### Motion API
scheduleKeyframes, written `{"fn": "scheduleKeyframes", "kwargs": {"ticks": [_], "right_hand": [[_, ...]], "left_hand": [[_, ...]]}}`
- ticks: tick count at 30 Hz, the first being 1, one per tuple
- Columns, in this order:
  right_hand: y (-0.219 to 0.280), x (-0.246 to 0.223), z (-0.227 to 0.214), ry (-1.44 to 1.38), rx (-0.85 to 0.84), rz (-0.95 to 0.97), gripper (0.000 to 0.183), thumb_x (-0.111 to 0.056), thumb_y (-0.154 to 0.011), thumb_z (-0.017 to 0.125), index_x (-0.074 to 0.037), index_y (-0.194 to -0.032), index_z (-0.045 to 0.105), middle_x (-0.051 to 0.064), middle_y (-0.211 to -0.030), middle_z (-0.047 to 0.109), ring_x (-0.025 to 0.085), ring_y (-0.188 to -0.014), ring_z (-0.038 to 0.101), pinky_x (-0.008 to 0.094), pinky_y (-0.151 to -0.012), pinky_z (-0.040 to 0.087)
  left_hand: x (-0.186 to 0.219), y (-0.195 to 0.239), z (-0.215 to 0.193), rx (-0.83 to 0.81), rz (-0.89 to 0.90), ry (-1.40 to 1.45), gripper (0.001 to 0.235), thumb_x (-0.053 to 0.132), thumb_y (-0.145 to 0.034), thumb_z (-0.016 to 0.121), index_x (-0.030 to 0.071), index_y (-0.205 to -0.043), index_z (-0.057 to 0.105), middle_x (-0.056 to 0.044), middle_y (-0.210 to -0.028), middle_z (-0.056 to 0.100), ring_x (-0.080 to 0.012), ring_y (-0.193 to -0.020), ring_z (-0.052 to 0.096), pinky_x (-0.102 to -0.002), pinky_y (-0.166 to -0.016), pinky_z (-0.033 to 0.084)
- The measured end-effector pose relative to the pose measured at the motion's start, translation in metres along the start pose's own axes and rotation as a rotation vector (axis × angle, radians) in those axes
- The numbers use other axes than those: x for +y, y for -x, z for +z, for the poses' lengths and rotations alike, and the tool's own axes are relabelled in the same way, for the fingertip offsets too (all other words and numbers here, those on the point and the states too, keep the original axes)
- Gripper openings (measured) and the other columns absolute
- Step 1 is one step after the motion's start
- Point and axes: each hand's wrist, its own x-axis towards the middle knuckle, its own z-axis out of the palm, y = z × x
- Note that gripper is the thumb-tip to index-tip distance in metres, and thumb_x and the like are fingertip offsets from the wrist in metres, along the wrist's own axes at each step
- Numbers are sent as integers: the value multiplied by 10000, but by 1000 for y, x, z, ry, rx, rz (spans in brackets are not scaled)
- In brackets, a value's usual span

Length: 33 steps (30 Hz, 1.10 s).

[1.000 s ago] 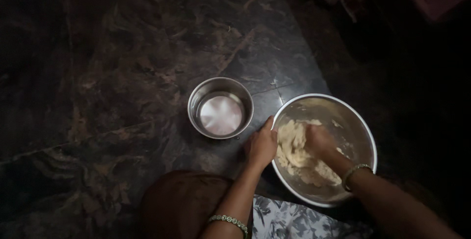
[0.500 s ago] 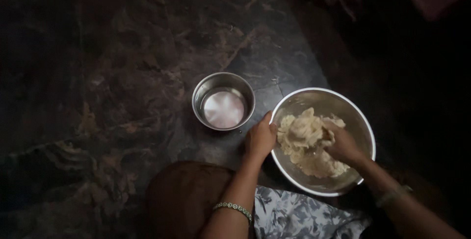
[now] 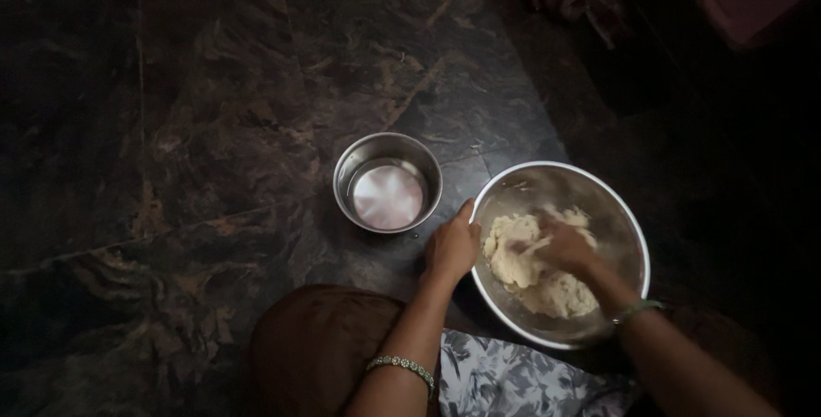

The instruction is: The person kneads dough in a large metal bowl using both hands, repeatedly pressing and folding the mixture. A smaller metal bowl containing water is placed nearby on the floor.

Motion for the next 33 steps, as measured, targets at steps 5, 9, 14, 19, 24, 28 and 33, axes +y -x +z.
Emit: {"fn": "scheduleKeyframes", "kwargs": {"ticks": [5,9,14,19,24,28,33], "right_hand": [[24,-17,25,879,-112,-194,1190,-311,-700,934,-233,-1613,174,123,-1220,671,299,-1095,655,457,-909,561],[33,21,22,967,-180,-334,630,-280,-759,834,-209,-1339,596,92,-1067,759,242,-1009,742,399,-905,578],[5,20,45,1151,20,-418,601,-133,-899,666,-203,-1474,505,144,-1082,716,285,-995,692,434,-851,556],[-18,-5,44,1188,35,-263,338,-201,-953,616,-132,-1284,629,109,-1067,733,233,-1001,707,377,-844,561],[-47,-21,39,447,380,18,394,-237,-932,610,-121,-1308,623,139,-1139,724,279,-1039,701,426,-884,553],[-39,-13,26,2,409,-36,532,-270,-879,629,-128,-1389,572,154,-1209,698,314,-1077,674,475,-915,540],[18,54,4,-32,87,-489,714,-312,-813,652,-137,-1491,508,174,-1296,665,359,-1126,641,535,-955,523]], "left_hand": [[-1,4,-11,-36,-15,-11,510,289,-965,538,219,-1470,511,-242,-1148,700,-455,-1073,661,-542,-933,505],[2,3,-9,-51,-14,-53,491,306,-967,535,224,-1450,520,-241,-1142,694,-459,-1062,660,-560,-908,503],[5,1,-9,-55,-3,-64,508,302,-994,509,222,-1494,472,-288,-1028,707,-485,-993,678,-568,-883,516],[7,-2,-7,-87,-19,-44,531,295,-991,505,233,-1514,434,-295,-1019,699,-509,-984,658,-609,-860,489],[-1,-3,-2,-12,116,45,540,272,-968,539,182,-1492,449,-282,-1094,693,-494,-1017,658,-577,-863,508],[-2,-3,-5,27,164,183,472,284,-962,549,183,-1423,541,-241,-1134,707,-454,-1059,672,-520,-887,524],[0,-3,-9,-5,89,122,452,319,-971,534,201,-1406,567,-216,-1169,708,-441,-1090,666,-511,-926,511]]}}
